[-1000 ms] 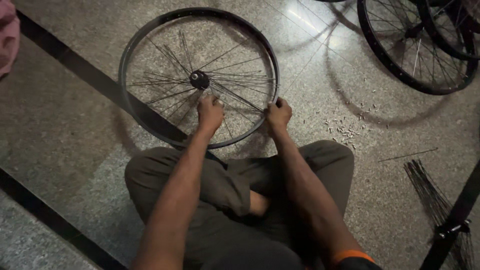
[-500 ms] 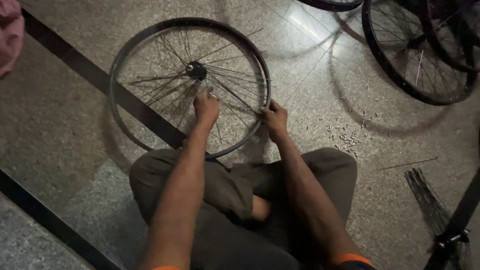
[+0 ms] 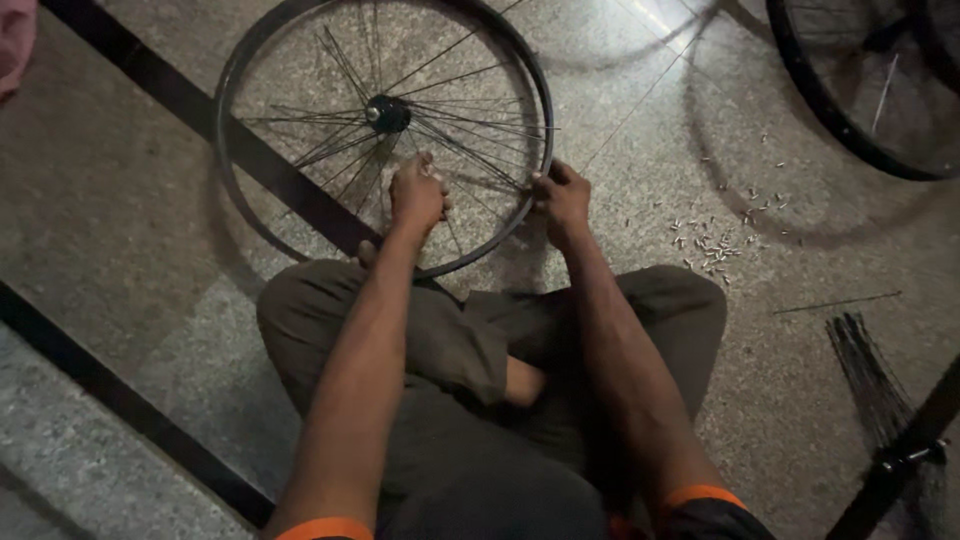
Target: The person sits on the floor and laces a bicycle wheel by inserting spokes into the hub and rim. They repeatedly insert spokes, adjust their position, and secure them with nipples. The person also handles a separate rim and a bundle of spokes during the process.
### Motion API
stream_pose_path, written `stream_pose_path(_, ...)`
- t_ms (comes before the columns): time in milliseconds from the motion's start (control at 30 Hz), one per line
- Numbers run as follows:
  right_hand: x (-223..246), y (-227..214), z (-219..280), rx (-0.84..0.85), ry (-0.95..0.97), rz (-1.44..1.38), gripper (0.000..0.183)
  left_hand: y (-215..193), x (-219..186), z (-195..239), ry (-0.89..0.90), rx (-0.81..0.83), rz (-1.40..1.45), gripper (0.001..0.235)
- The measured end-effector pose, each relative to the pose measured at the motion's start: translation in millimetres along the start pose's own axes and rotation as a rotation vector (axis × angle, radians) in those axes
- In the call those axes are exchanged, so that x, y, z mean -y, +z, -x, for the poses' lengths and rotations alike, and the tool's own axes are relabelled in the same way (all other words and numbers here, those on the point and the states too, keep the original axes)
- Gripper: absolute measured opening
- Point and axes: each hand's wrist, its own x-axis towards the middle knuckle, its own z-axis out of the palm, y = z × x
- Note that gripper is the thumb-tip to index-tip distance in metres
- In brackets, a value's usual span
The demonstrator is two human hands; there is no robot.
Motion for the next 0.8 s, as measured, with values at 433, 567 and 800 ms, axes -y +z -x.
stream_pose_path(433, -1.2, -0.4, -0.3, 0.026, 0.017, -0.126, 0.029, -2.1, -8.6, 10.0, 0.089, -0.023, 0.015, 0.052)
stream_pose_path(567, -4.0, -1.1, 0.1, 0.007, 0.027, -0.057, 0.024, 1.2, -10.5, 3.1, 0.210, 0.012, 0.000, 0.054)
stream_pose_path(800, -15.8, -3.7, -9.8, 0.013, -0.028, -0.023, 0.022, 0.6, -5.6, 5.1, 0.101, 0.055, 0.010, 0.052)
